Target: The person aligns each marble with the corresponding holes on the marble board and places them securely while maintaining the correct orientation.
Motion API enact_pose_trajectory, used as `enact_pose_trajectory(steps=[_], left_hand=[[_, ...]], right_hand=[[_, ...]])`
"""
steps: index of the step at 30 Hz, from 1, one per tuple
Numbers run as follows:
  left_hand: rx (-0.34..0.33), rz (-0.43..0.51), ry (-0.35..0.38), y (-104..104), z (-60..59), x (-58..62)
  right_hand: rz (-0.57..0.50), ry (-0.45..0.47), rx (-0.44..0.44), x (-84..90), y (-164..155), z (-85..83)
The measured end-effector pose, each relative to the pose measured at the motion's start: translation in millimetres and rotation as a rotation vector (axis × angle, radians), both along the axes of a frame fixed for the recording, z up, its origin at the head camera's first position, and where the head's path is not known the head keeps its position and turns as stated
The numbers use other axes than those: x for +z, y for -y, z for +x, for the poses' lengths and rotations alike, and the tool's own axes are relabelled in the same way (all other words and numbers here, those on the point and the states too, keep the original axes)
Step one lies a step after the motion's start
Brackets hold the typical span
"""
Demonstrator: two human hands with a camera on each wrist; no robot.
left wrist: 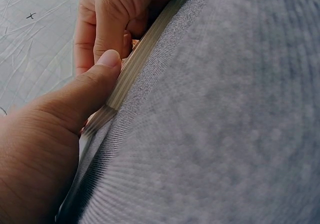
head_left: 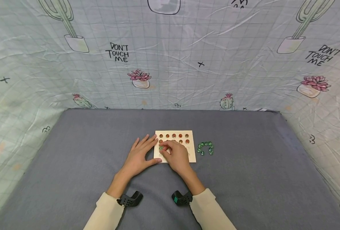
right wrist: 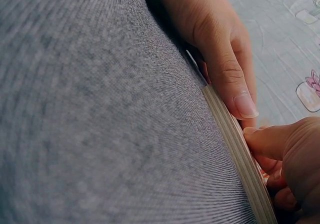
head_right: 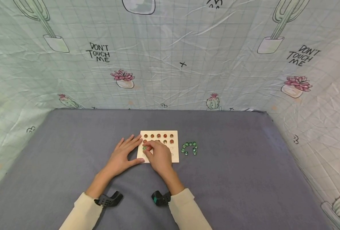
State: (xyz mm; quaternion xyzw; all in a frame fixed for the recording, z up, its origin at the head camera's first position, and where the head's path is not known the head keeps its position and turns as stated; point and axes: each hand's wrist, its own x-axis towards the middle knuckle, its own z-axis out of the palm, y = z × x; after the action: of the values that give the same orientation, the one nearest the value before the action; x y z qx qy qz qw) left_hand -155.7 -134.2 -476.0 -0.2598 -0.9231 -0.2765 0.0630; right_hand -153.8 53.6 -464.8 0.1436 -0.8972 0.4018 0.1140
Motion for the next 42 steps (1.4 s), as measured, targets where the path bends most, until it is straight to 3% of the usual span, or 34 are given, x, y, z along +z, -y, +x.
enact_pose_trajectory(steps=[36,42], left_hand=[[-0.001,0.005,0.008,0.9,-0.1,0.8],[-0.001,0.003,0.014,0.7,0.6,2.1]], right_hand=[[-0.01,-0.016,-0.003,1.1,0.7,-0.2],[-0.109,0.053,0.048,8.2,-7.1,1.2]])
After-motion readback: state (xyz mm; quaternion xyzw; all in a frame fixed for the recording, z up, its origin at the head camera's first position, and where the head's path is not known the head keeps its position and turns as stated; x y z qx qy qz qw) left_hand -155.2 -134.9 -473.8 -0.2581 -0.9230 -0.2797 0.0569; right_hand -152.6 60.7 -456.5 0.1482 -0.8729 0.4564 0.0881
